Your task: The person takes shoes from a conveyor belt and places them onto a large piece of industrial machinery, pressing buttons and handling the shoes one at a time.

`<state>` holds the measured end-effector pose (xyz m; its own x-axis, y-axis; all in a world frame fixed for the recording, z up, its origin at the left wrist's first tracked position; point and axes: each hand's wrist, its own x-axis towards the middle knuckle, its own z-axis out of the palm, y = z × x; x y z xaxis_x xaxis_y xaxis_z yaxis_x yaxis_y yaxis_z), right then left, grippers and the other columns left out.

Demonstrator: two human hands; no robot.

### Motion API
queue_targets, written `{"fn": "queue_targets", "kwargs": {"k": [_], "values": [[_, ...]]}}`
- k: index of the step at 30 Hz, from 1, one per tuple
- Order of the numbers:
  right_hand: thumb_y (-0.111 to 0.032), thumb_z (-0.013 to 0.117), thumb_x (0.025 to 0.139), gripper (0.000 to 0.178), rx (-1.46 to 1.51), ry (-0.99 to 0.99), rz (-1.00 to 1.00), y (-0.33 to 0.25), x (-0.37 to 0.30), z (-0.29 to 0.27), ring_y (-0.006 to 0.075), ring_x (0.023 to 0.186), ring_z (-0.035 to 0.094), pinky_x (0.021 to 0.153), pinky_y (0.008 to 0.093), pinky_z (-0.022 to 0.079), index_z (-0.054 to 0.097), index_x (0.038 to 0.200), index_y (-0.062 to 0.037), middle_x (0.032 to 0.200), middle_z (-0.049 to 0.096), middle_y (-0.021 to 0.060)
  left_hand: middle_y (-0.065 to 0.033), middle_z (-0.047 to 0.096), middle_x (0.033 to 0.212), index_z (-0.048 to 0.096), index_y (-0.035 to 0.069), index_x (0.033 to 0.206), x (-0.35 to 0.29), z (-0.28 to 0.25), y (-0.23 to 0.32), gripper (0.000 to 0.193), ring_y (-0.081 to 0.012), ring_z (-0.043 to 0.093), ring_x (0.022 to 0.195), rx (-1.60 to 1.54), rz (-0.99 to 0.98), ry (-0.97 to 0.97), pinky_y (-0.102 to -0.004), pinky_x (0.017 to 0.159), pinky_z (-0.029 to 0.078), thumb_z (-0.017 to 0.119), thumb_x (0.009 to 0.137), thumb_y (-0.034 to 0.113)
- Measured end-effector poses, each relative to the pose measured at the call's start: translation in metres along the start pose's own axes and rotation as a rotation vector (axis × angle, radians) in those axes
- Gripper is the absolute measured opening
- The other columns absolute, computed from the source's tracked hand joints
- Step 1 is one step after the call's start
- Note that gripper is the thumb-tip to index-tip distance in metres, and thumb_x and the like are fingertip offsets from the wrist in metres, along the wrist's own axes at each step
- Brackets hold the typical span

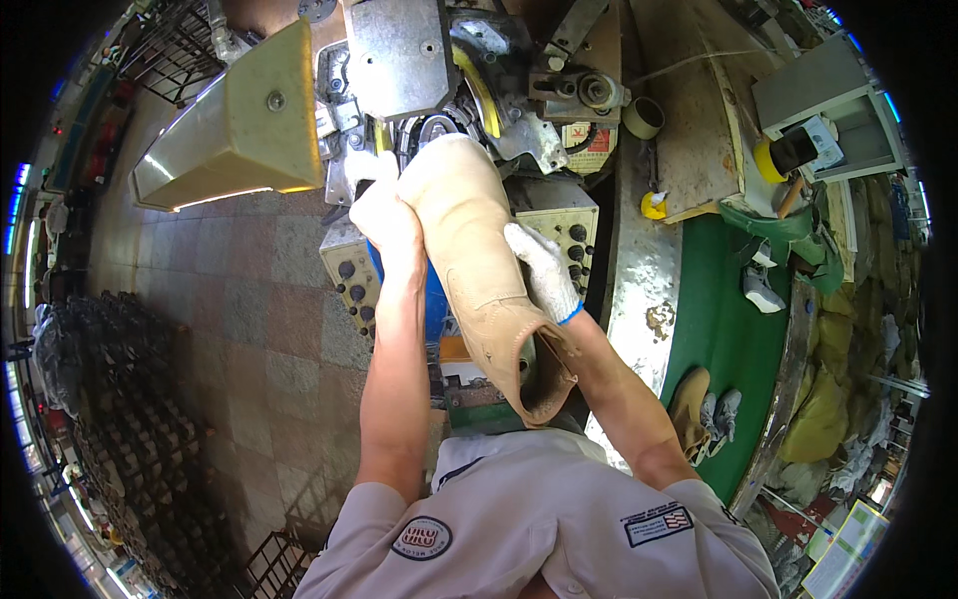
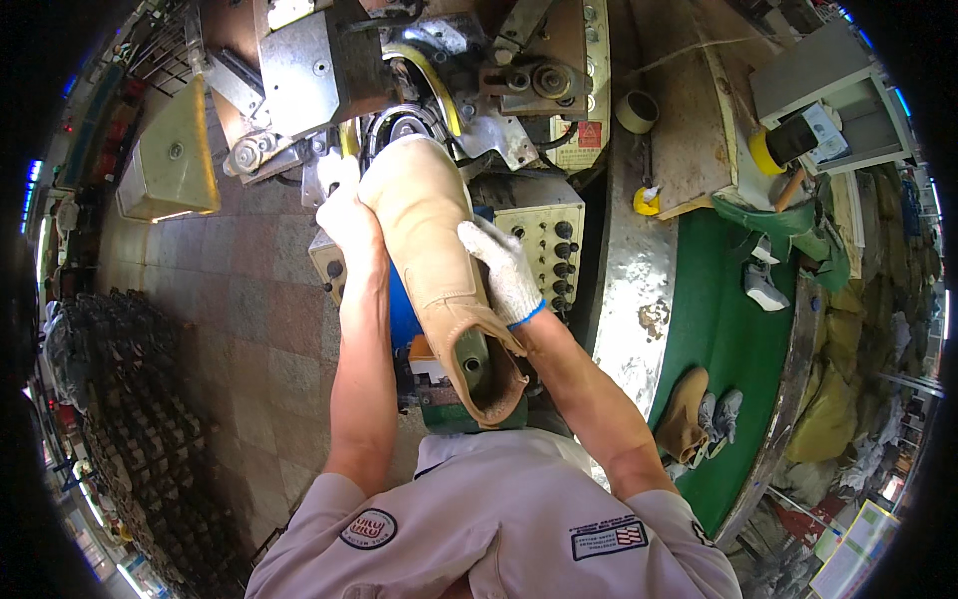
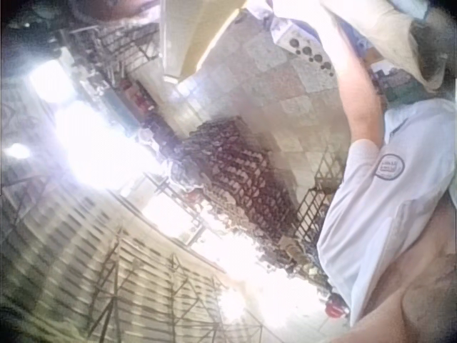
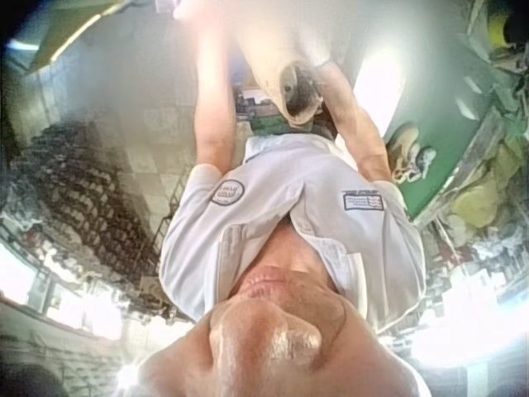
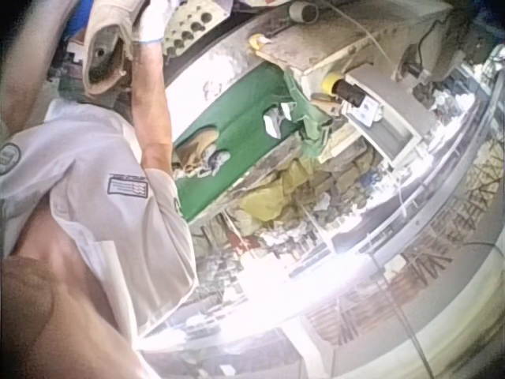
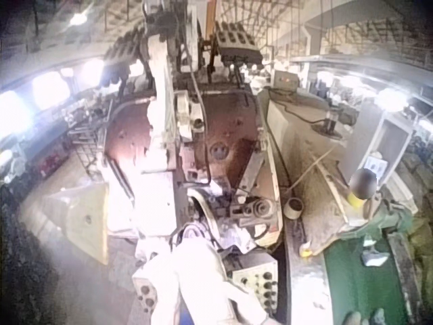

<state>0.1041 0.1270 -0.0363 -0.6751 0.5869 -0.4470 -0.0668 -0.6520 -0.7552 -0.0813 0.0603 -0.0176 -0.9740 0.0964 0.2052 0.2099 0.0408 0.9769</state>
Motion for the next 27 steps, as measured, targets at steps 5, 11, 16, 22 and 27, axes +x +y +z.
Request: {"fn": "queue_targets", "kwargs": {"k": [5,11,16,22,27], "values": [[-0.028,0.072,0.094,0.054,-0.026,-0.004,-0.051,-0.011,0.006,0.021,0.0174,0.106,0.064,0.093,0.0302,0.051,0.06,0.133,0.0077,0.12,0.068,0.0124,-0.006,0.069,0.082,0.071,-0.005,0.095,0.009,-0.016,-0.031,0.029,-0.0111,0.06,0.07,-0.423,-0.36,-0.093,-0.0267,0.062,0.048,0.064,0.102,0.021],[-0.032,0.072,0.094,0.047,-0.063,0.023,-0.15,-0.011,0.031,0.037,0.015,0.096,0.064,0.087,0.0292,0.052,0.066,0.12,0.0067,0.11,0.07,0.01,-0.0071,0.07,0.101,0.058,-0.006,0.133,-0.04,-0.044,-0.023,0.042,-0.0084,0.064,0.083,-0.35,-0.435,-0.25,-0.0215,0.072,0.05,0.066,0.099,0.016],[-0.032,0.071,0.093,0.04,-0.041,0.012,-0.2,0.001,0.045,0.041,0.0136,0.091,0.063,0.082,0.0289,0.051,0.07,0.111,0.0046,0.101,0.07,0.0082,-0.014,0.071,0.113,0.042,-0.009,0.148,-0.05,-0.05,-0.004,0.057,-0.0137,0.063,0.098,-0.086,-0.306,-0.333,-0.0281,0.089,0.05,0.063,0.101,0.015],[-0.03,0.072,0.093,0.04,0.012,0.0,-0.18,0.008,0.053,0.036,0.0154,0.091,0.064,0.083,0.0304,0.052,0.07,0.113,0.0051,0.103,0.071,0.0091,-0.0173,0.067,0.128,0.05,-0.006,0.144,-0.048,-0.046,-0.009,0.047,-0.0182,0.062,0.112,-0.162,-0.287,-0.46,-0.0312,0.1,0.048,0.052,0.106,0.023],[-0.028,0.075,0.092,0.039,0.072,0.023,-0.161,0.008,0.054,0.044,0.0145,0.09,0.063,0.083,0.0308,0.052,0.072,0.109,0.0064,0.103,0.072,0.009,-0.0174,0.058,0.134,0.04,0.005,0.149,-0.055,-0.051,-0.012,0.057,-0.027,0.061,0.118,-0.651,-0.867,-0.514,-0.0393,0.099,0.053,0.06,0.1,0.026]]}}
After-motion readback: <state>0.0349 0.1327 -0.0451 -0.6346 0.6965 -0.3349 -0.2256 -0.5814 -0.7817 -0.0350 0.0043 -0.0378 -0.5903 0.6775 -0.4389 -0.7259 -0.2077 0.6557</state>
